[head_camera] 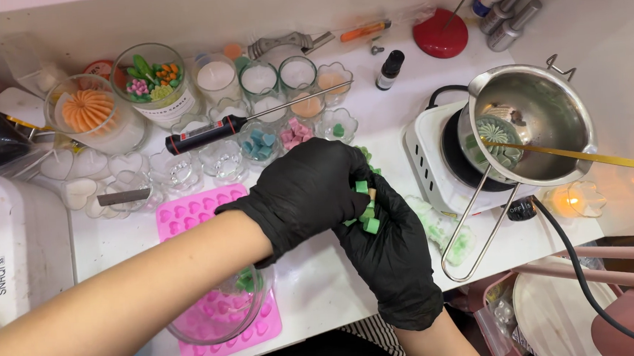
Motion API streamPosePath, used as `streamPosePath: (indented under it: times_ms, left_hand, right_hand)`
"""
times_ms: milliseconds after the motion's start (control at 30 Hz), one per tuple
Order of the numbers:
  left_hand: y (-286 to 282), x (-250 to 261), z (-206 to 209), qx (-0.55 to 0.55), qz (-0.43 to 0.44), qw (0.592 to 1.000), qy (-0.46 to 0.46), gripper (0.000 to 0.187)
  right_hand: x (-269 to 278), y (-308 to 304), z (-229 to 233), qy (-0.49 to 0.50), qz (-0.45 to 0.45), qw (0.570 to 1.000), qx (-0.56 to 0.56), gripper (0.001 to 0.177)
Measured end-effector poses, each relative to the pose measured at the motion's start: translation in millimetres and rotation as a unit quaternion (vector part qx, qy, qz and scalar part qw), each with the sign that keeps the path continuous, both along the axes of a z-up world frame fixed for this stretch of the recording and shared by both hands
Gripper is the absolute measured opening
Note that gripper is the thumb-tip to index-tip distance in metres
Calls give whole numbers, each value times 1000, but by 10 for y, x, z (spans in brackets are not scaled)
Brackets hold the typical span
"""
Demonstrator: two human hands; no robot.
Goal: The recorder is making candles by handling small wax pieces and stirring melting wax in a pot.
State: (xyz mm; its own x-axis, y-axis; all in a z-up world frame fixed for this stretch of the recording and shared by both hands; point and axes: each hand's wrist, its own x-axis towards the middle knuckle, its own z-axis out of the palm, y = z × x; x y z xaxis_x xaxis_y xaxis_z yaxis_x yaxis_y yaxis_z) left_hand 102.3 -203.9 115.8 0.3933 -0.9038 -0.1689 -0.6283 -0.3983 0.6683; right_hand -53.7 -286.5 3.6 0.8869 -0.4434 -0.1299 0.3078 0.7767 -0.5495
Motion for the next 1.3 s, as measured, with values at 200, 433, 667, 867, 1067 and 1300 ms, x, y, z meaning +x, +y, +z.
streamPosePath:
  times_ms: [200, 433, 667, 867, 1067, 1300]
  left_hand:
    - [-216, 551, 92, -94, 15, 994, 57, 25]
    - [-339, 751, -335, -18, 30, 987, -155, 29]
    - [-63, 531, -21, -115, -57, 986, -108, 28]
    - [218, 282, 164, -204, -239, 949, -34, 30]
    - [345, 241, 161, -199, -231, 952, 24, 35]
    - [374, 221, 238, -164, -198, 965, 59, 28]
  right_hand:
    - [122, -84, 246, -71, 15, 985, 156, 45]
    - [88, -99, 295, -136, 34, 949, 282, 52]
    - [27, -108, 190, -164, 88, 930, 317, 43]
    - [21, -15, 289, -167, 119, 939, 277, 34]
    - [26, 108, 604, -81, 82, 957, 267, 52]
    - [-30, 103, 521, -93, 99, 958, 253, 45]
